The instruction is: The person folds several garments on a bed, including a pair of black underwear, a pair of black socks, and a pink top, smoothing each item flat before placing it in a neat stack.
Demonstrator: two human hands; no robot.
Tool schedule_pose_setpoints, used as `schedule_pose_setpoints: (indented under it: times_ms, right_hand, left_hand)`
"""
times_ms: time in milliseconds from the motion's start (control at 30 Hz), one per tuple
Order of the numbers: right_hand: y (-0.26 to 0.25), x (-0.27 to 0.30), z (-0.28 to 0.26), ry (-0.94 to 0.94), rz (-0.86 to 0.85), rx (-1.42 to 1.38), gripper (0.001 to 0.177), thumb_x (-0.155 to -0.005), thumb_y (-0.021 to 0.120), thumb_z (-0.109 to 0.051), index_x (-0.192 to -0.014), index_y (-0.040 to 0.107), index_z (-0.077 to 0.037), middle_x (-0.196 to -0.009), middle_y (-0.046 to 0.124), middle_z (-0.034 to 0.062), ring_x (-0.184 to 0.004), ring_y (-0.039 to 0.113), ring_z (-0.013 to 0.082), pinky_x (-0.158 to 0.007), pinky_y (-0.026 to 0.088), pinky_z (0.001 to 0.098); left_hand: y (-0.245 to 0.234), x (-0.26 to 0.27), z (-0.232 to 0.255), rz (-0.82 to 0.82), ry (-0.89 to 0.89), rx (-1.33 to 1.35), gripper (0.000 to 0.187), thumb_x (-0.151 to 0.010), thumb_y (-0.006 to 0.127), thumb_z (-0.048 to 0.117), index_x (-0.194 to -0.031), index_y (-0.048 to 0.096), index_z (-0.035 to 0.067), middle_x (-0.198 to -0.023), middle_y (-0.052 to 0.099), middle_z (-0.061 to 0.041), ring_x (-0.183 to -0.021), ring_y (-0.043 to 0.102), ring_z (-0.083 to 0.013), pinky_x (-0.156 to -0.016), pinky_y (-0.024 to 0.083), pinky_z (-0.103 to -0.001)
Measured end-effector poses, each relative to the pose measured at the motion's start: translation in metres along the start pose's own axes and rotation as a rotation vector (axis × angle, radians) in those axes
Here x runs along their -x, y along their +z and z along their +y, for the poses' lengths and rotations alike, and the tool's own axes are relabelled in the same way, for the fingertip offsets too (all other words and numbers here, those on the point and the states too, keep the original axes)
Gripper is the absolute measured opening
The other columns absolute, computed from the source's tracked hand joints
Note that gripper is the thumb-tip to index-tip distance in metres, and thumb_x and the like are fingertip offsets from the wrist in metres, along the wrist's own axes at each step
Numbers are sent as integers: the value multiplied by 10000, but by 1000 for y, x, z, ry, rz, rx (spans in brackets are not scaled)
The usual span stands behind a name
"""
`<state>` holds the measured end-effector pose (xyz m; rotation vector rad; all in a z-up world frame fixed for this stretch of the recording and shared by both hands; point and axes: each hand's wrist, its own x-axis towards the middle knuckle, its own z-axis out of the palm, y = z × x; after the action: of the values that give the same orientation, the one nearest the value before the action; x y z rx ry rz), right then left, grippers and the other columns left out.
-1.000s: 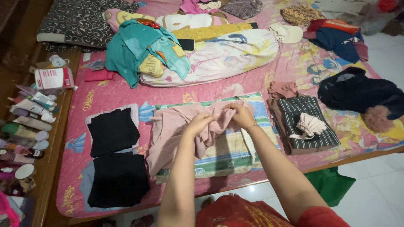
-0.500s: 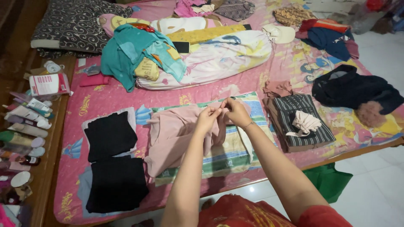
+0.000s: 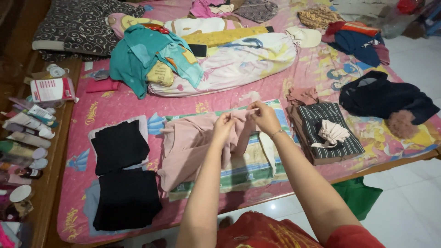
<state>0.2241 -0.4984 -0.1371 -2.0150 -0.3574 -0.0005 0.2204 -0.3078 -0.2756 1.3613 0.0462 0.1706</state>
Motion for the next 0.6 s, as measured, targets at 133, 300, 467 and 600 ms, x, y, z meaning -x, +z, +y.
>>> schedule_pose_setpoints:
  times_ms: [133,300,467,600]
  right_hand:
    - [-7,-5,6,-51,94,-57,185,-898,594,29,-1000,739,-24,-904,747,45,-690,615,133,-618,515,291]
    - [-15,-10,-3,54,-31,-437,191,-970,586,-44,-1105,722,-46,-813,680,25,-671,623,94,-604,517,257]
    - [-41,-9,-26,-56,-200,-534,174,-967,652,-59,-1109,737,-6,-932,699,15,-832,617,77,-769,503,237]
    - [-52,0,-64,81,-332,-227,154,-952,659,-135,-1075,735,-79,-862,687,5,-786,625,119,-714,492,290]
  left_hand:
    - [-10,0,17,57,-38,44,126,-916,693,68,-1021,632,33,-884,655,0,-797,584,-63,-712,466,-208]
    - [-9,-2,48,108,-93,156,80,-946,672,126,-956,655,49,-791,619,6,-711,555,-69,-649,445,-218]
    - [-10,9,81,199,-93,322,131,-964,675,179,-922,627,65,-726,582,-8,-621,535,-114,-542,424,-259]
    - [-10,11,103,213,-132,340,113,-959,655,190,-995,661,82,-787,603,28,-686,562,-76,-580,457,-231]
